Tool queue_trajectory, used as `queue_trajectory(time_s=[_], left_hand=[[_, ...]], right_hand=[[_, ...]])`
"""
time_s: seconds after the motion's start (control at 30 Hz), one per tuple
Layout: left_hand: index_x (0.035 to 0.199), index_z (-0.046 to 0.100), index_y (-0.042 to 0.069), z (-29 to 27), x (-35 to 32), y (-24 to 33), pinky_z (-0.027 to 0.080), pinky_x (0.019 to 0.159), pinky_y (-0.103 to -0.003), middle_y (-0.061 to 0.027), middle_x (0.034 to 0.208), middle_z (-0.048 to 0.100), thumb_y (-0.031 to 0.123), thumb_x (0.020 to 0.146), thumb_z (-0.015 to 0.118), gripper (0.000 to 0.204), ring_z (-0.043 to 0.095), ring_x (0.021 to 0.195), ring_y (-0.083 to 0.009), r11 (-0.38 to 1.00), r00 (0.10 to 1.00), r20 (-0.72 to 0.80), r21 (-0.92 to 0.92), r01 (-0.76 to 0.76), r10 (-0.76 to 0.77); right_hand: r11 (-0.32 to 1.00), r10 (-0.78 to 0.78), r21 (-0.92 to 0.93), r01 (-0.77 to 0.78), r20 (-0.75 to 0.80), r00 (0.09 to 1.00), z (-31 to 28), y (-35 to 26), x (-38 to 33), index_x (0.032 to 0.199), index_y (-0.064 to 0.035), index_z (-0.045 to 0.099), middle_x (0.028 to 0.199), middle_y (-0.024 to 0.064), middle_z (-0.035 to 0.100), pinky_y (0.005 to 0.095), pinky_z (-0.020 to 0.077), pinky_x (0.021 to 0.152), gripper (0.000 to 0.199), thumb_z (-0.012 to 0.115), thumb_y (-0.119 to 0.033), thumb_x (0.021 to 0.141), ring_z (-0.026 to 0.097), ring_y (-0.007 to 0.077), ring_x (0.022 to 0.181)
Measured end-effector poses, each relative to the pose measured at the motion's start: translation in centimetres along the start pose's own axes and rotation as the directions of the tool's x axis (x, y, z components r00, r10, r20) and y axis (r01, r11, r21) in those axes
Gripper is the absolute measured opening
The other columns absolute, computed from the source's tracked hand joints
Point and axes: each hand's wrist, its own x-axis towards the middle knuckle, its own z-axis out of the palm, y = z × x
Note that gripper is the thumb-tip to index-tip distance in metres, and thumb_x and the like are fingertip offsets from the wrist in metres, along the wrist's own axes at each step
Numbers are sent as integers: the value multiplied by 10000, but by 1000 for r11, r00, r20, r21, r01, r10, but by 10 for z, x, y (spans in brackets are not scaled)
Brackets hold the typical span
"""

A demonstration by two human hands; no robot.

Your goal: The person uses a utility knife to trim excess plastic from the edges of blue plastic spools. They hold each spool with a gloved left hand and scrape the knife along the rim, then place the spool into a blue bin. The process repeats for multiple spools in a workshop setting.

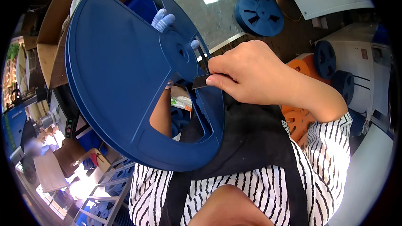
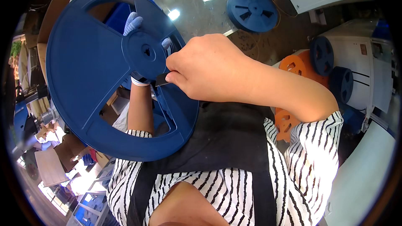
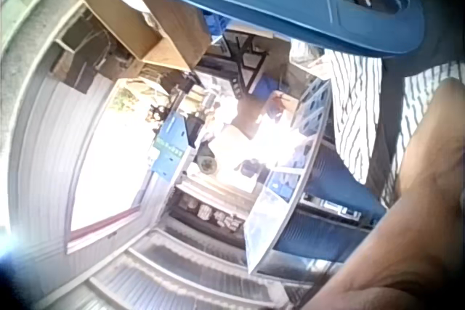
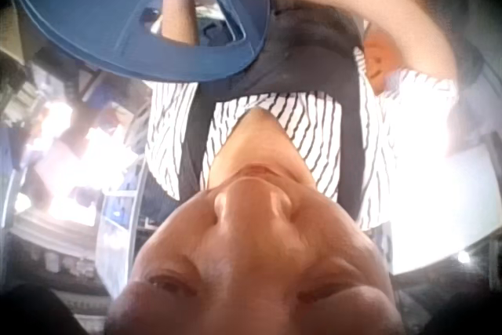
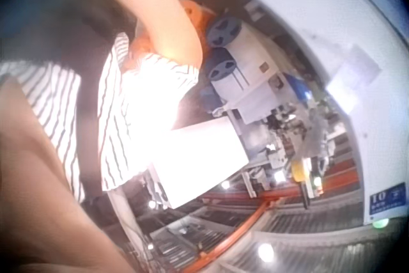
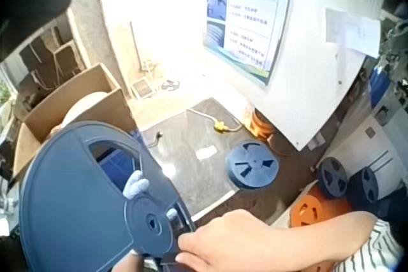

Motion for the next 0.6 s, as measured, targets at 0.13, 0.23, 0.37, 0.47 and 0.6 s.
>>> queue_trajectory(time_s=[0.13,0.23,0.37,0.47,0.6], left_hand=[[1355,542,40,-2,-7,-4,565,997,-382,-120,1418,503,140,811,804,612,551,1255,-249,992,997,-8,-98,81,-82],[1358,540,41,-3,-10,-2,555,1004,-382,-120,1421,501,138,805,810,624,547,1260,-251,979,991,-9,-158,129,-132],[1363,536,43,-2,-15,-3,543,1014,-382,-120,1425,497,134,797,819,639,543,1267,-253,965,985,-12,-201,168,-174],[1367,534,44,-3,-17,-5,534,1021,-382,-120,1427,494,132,792,825,651,540,1272,-254,954,981,-13,-235,187,-195],[1372,531,46,-4,-18,-8,522,1031,-382,-120,1431,491,129,784,834,667,536,1278,-256,946,978,-10,-254,200,-209]], right_hand=[[999,-29,17,28,54,998,12,1,-12,746,-66,606,625,106,603,424,478,586,282,664,-280,921,635,320,628],[998,-22,56,17,87,996,17,-1,-22,736,-67,589,615,103,591,421,466,564,284,668,-265,924,624,321,605],[984,-43,176,20,127,991,22,1,-39,746,-60,642,613,132,629,439,510,579,250,673,-252,904,654,348,615],[982,-54,188,20,177,983,25,-7,-48,738,-68,626,605,128,619,437,505,573,256,673,-257,905,654,342,617],[978,-89,184,96,-48,995,26,4,-40,767,-89,598,612,79,581,373,443,520,240,692,-253,916,609,283,574]])
